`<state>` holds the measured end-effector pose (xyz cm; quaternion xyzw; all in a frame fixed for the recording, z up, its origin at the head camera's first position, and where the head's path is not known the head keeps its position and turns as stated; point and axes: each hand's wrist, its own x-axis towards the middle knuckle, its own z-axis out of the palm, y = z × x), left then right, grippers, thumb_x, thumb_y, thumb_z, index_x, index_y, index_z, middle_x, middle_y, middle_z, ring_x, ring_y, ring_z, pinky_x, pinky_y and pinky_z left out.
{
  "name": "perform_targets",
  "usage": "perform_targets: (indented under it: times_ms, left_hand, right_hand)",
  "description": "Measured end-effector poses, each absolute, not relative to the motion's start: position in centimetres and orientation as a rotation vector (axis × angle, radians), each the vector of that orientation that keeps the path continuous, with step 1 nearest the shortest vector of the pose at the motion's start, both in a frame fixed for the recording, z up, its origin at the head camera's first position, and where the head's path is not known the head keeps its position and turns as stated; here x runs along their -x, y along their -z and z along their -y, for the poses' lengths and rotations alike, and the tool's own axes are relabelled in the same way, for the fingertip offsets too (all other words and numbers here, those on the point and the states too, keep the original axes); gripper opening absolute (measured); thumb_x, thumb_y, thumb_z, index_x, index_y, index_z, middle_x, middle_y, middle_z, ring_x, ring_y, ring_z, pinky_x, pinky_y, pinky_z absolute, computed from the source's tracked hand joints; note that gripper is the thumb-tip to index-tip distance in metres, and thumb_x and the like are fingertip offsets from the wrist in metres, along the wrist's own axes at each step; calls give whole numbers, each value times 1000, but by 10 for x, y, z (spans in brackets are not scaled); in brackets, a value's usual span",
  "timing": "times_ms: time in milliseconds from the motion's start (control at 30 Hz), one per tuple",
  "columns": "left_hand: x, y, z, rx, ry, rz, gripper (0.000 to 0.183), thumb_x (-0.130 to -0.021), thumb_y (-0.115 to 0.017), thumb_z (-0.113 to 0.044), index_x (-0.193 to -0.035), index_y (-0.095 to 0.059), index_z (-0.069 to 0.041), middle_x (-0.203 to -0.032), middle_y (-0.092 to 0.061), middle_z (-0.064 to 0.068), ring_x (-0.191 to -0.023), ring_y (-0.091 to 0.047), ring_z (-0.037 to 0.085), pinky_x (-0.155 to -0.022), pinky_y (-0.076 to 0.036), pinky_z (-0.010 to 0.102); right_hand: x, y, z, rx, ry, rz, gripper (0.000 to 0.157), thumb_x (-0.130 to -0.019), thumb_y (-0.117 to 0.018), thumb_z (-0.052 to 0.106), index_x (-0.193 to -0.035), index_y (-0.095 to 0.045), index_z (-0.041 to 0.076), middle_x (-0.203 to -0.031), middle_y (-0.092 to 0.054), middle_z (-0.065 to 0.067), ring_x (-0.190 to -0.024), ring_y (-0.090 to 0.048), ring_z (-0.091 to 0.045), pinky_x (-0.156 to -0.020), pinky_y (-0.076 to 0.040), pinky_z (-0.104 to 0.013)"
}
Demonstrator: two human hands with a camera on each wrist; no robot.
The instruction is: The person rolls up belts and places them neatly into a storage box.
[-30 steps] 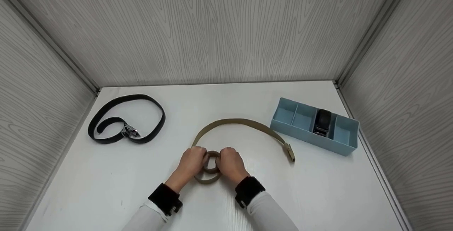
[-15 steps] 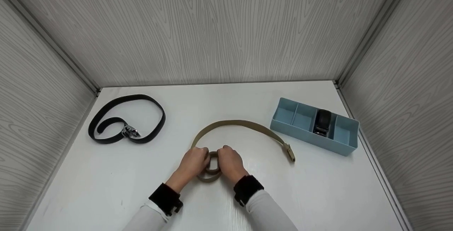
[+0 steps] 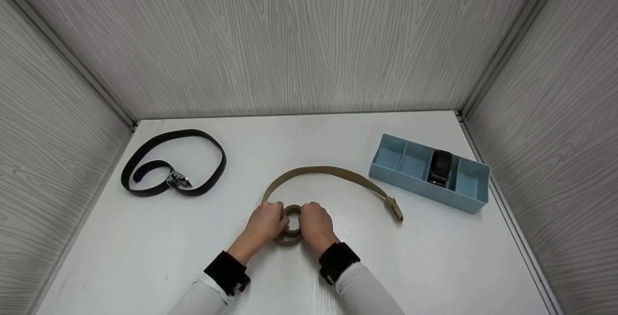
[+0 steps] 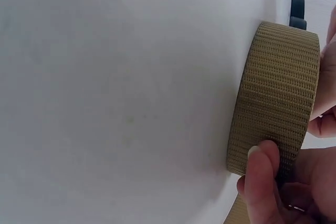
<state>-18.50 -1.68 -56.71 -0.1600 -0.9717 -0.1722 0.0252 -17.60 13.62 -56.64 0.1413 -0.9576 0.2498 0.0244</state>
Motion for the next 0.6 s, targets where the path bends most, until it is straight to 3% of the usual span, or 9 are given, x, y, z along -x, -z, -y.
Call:
perform_targets:
  times_ms: [233, 433, 600]
  left_hand:
    - [188, 569, 15, 560, 409, 2965, 8, -86, -65, -6, -78, -64, -5, -68, -65, 11, -60, -65, 27, -49, -48, 37]
    - [187, 571, 15, 503, 439, 2967, 6, -85, -65, -5, -79, -63, -2, -70, -65, 13, -62, -66, 29, -50, -49, 38]
    - [186, 568, 15, 544, 349, 2991, 4, -85, -66, -7, -82, -66, -5, -72, -67, 12, -65, -66, 28, -52, -50, 39]
  right_hand:
    - [179, 571, -141, -573, -823, 2932, 14, -93, -61, 4, -82, -69, 7, -68, -52, 1, -63, -51, -14, -58, -44, -32]
    - [177, 569, -141, -424, -1073, 2959, 19, -93, -62, 5, -75, -68, 5, -59, -53, 4, -55, -48, -10, -53, -42, -29]
    - [177, 567, -141, -524, -929, 2976, 22, -91, -61, 0, -70, -63, 5, -60, -49, 3, -57, -45, -12, -54, -41, -30]
